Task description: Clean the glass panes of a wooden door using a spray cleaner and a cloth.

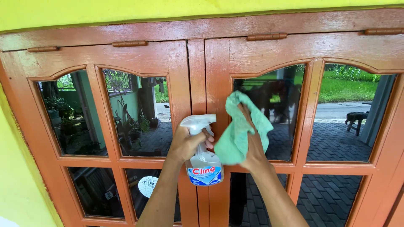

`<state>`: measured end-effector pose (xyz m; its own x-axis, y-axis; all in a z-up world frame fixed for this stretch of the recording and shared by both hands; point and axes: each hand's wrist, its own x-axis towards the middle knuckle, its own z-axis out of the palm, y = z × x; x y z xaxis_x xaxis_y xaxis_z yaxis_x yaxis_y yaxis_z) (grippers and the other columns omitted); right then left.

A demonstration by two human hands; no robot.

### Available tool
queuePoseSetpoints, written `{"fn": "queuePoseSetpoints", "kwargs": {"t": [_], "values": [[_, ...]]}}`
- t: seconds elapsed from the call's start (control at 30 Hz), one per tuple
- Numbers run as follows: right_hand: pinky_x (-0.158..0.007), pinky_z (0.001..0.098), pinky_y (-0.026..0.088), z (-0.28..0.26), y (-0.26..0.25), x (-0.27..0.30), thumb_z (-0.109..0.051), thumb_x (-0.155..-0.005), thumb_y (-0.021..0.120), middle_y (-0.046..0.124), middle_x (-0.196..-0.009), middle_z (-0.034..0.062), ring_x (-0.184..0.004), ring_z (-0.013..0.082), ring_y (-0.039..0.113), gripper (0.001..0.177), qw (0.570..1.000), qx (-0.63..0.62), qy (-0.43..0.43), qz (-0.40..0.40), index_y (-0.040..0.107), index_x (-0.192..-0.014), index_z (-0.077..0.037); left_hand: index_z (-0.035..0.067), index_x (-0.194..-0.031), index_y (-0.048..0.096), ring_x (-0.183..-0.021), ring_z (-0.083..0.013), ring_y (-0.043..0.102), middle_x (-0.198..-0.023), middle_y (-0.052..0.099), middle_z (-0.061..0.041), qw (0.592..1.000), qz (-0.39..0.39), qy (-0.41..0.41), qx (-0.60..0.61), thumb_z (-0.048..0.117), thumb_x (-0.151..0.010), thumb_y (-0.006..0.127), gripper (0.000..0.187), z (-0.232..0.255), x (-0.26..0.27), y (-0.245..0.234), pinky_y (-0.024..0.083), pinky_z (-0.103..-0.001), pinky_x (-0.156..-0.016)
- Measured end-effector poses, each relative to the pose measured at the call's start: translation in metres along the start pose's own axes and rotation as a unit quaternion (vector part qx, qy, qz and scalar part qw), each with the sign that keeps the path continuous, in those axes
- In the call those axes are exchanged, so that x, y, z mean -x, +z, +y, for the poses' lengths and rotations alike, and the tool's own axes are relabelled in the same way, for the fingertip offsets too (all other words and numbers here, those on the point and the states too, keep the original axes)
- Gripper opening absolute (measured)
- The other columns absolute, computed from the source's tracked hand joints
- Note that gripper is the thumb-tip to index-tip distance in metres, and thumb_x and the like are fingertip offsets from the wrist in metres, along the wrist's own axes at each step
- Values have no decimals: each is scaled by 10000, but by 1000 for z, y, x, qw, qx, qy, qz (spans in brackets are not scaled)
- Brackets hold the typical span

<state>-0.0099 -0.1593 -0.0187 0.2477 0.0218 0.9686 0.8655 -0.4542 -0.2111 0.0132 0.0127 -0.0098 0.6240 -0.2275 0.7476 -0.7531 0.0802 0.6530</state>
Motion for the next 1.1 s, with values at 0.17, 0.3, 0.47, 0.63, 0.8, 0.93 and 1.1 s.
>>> {"fn": "queuePoseSetpoints", "kwargs": {"t": [0.17,0.3,0.47,0.63,0.8,0.93,1.1], "values": [[-1258,434,186,66,0,90,-345,-943,613,338,-1645,150,-1522,310,305,728,984,44,112,-128,339,-1567,-89,-60,-792,742,-613,-248,748,-700,751,-161,987,43,-152,-20,20,-762,575,188,-8,0,-3,582,-329,-616],[-1270,484,121,49,-19,124,-507,-1000,415,252,-1690,66,-1572,302,174,719,973,47,111,-197,263,-1607,-154,-17,-849,760,-585,-220,748,-660,727,-113,981,46,-176,-67,14,-771,600,180,9,-3,8,590,-304,-581],[-1237,709,162,48,-43,64,-441,-1054,303,162,-1685,279,-1569,528,154,658,975,184,-123,-25,135,-1659,-247,-9,-770,757,-574,-178,708,-610,739,-140,962,73,-224,-136,78,-731,636,154,23,-3,15,565,-294,-549],[-1049,615,345,68,-34,-48,-329,-839,566,216,-1662,260,-1508,524,243,709,915,352,-197,24,489,-1498,-77,11,-599,752,-490,-184,718,-525,697,-184,989,60,-106,-79,37,-680,621,155,52,6,21,612,-278,-519],[-860,481,486,84,-8,-65,-349,-928,528,379,-1636,171,-1493,409,375,608,850,491,-183,56,539,-1489,-118,-16,-615,755,-502,-203,731,-533,704,-199,990,63,-101,-79,32,-684,629,152,69,7,27,629,-292,-524],[-1058,403,471,81,-3,-38,-226,-885,495,471,-1589,141,-1474,388,419,544,853,483,-189,47,585,-1406,-96,-2,-619,759,-498,-171,701,-546,708,-185,990,60,-93,-86,39,-685,614,164,47,5,20,600,-264,-536],[-1144,458,423,98,3,11,-236,-947,472,512,-1554,151,-1453,389,461,507,884,428,-190,20,598,-1407,-66,-2,-598,752,-478,-154,686,-525,700,-170,991,58,-82,-91,15,-664,621,147,55,6,27,595,-277,-517]]}}
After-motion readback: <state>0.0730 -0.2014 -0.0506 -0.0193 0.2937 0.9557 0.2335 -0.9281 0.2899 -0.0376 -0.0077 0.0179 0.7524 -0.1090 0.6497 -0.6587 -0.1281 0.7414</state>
